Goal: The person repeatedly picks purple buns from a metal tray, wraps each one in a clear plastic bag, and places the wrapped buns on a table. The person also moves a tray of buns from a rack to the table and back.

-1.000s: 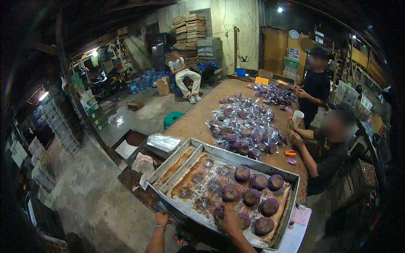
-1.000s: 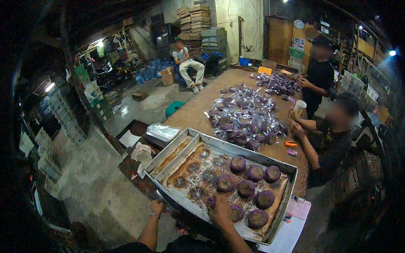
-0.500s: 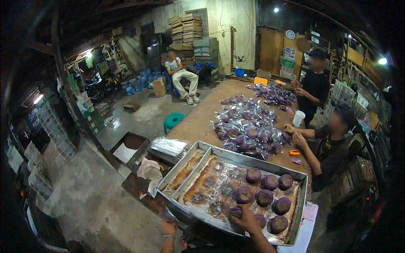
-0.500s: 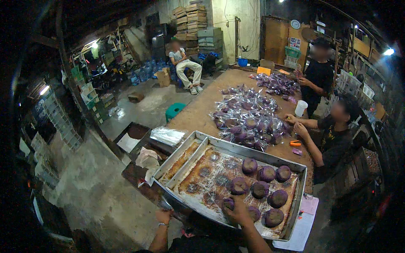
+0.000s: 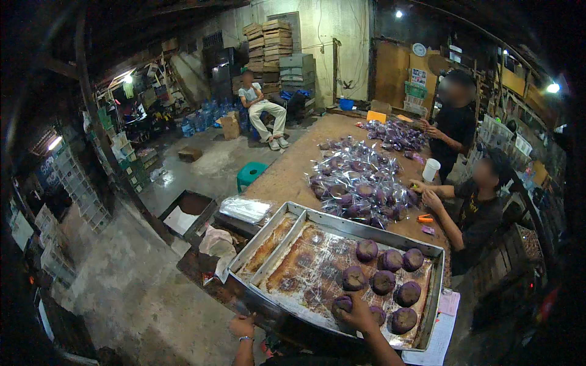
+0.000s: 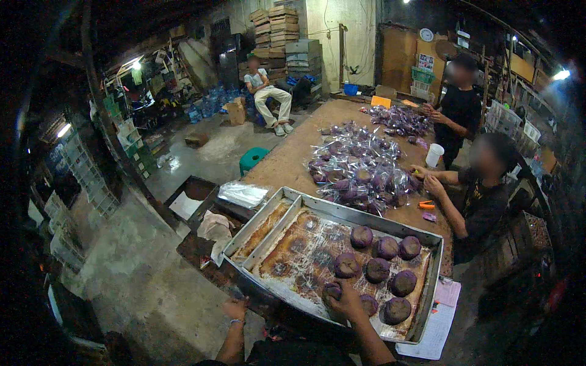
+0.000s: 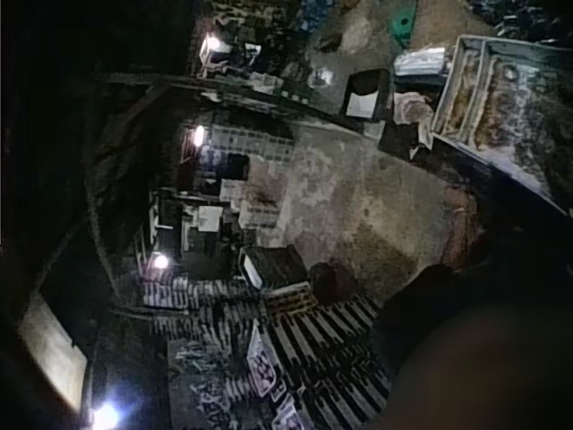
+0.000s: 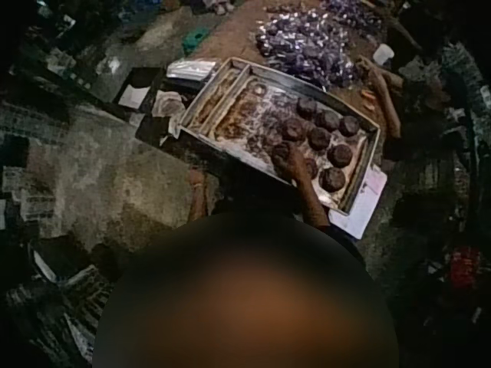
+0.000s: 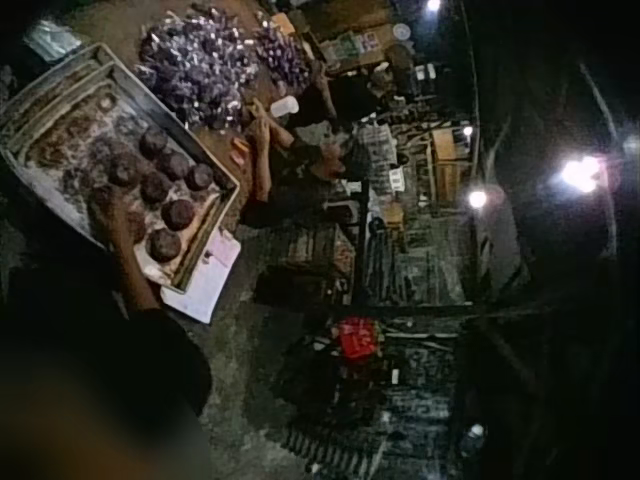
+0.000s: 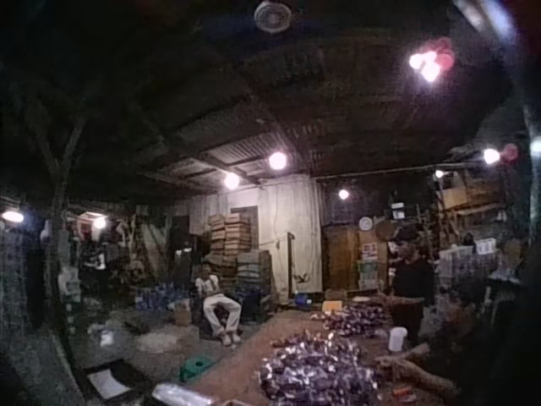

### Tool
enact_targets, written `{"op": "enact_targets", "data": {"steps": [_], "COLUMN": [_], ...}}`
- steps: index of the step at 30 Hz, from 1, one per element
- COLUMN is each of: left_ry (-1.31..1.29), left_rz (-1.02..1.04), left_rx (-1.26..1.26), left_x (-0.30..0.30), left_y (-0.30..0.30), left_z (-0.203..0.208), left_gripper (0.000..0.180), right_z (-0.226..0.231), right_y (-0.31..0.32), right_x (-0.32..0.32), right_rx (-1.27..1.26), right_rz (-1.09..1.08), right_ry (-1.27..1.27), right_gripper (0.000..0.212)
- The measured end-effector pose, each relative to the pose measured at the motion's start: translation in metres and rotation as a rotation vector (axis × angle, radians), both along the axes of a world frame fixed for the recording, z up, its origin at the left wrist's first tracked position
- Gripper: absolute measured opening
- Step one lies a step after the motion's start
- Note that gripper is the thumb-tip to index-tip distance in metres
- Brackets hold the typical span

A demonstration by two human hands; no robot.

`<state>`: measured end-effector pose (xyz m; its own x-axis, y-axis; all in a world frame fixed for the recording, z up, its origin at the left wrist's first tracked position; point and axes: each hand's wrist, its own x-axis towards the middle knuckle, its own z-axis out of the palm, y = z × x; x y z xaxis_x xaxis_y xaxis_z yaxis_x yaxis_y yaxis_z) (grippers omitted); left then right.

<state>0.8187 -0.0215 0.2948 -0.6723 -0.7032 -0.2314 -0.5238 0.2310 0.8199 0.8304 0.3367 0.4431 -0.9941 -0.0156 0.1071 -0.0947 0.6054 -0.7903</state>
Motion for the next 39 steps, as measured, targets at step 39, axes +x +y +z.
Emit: {"op": "enact_targets", "data": {"steps": [39], "left_ry": [0.49], "left_rz": [0.21], "left_rx": [1.047], "left_x": [0.018], "left_y": [-0.007], "left_z": [0.056], "left_gripper": [0.019], "right_z": [0.035], "right_y": [-0.147], "right_x": [0.007], "right_rx": [-0.598], "right_rz": [0.019], "right_ry": [0.512], "right_gripper": [0.052]}}
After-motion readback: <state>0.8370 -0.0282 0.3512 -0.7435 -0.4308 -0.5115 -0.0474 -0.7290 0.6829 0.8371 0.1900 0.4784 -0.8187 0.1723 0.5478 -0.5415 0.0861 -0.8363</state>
